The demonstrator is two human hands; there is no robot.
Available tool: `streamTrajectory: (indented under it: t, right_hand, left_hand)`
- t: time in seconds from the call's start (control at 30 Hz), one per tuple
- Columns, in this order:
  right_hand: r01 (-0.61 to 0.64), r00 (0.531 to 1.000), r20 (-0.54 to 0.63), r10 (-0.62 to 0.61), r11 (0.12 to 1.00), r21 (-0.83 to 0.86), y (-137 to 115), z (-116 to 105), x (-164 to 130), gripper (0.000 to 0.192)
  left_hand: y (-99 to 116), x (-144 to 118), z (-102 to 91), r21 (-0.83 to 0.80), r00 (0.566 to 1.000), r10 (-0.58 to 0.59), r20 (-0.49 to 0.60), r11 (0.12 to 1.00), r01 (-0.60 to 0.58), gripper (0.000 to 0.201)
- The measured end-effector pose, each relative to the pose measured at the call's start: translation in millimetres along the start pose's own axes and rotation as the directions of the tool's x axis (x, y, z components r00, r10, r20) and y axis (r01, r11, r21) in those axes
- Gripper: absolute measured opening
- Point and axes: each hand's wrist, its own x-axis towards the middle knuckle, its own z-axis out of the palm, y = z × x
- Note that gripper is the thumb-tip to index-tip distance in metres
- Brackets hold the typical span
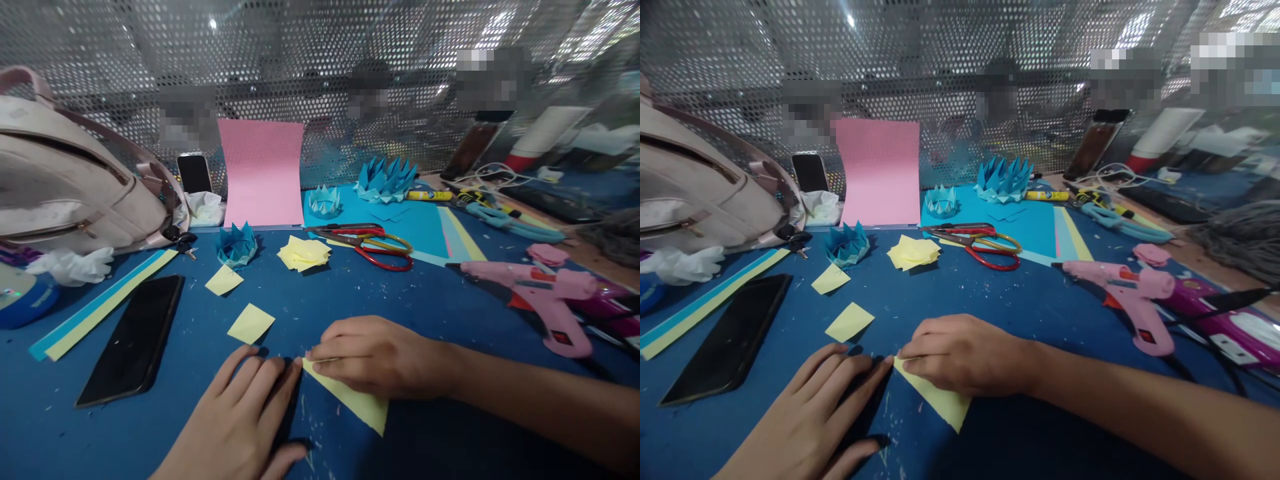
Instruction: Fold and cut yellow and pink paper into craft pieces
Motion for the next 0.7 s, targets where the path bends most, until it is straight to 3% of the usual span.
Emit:
streamTrajectory:
  t: [0.27,0.7]
  right_hand:
    - [-0.006,0.998,0.059,0.008,0.999,-0.034,0.2,-1.1,0.2,0.029]
    - [-0.011,1.000,0.006,0.011,1.000,-0.015,-0.3,0.2,-0.5,0.025]
  left_hand:
    - [-1.6,-1.2,2.3,0.030,1.000,0.001,-0.007,1.000,0.000,0.056]
    - [-1.5,2.0,1.3,-0.011,0.999,0.051,-0.015,0.999,-0.052,0.053]
